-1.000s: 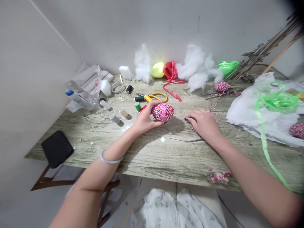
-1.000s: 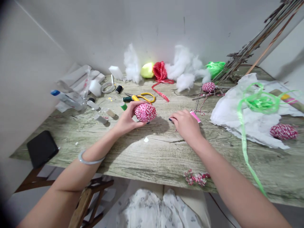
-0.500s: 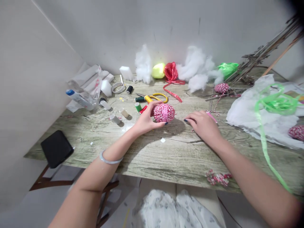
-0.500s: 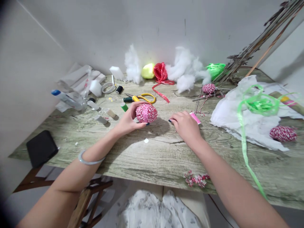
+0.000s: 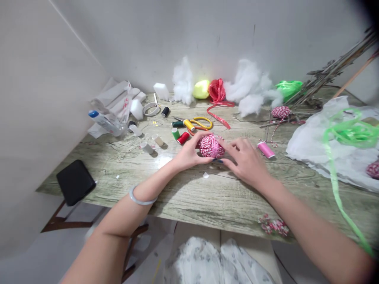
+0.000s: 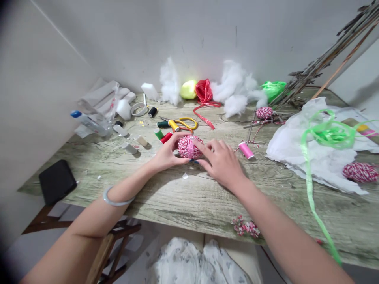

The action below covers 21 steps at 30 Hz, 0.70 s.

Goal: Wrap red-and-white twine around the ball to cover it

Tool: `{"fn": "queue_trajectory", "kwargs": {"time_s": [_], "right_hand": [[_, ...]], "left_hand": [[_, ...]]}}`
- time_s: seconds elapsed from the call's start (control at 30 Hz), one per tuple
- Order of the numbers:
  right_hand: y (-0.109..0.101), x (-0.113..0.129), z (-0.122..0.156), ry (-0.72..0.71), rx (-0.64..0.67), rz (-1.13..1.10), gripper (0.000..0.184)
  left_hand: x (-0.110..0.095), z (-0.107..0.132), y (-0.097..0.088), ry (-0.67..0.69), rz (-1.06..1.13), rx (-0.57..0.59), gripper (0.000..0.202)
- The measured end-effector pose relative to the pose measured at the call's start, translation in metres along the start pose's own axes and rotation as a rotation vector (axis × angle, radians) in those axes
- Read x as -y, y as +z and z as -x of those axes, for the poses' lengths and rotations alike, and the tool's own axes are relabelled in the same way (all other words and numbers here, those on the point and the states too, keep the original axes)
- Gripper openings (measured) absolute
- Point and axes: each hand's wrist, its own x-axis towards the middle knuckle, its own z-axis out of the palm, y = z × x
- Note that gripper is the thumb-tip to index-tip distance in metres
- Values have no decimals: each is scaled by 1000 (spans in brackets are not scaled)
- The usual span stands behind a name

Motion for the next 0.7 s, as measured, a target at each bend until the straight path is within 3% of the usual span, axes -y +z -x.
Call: {"fn": "queue_trajectory", "kwargs": {"time_s": [0.27, 0.43, 0.7], "right_hand": [[0, 2, 3, -140, 104, 60, 47], [3, 1, 2, -156, 133, 8, 46], [3, -2, 8, -195, -16, -149, 39]], "left_hand": [[7, -2, -2, -17, 31, -110, 68], [8, -4, -6, -4, 53, -90, 67], [4, -1, -4, 38, -131, -1, 69]]}}
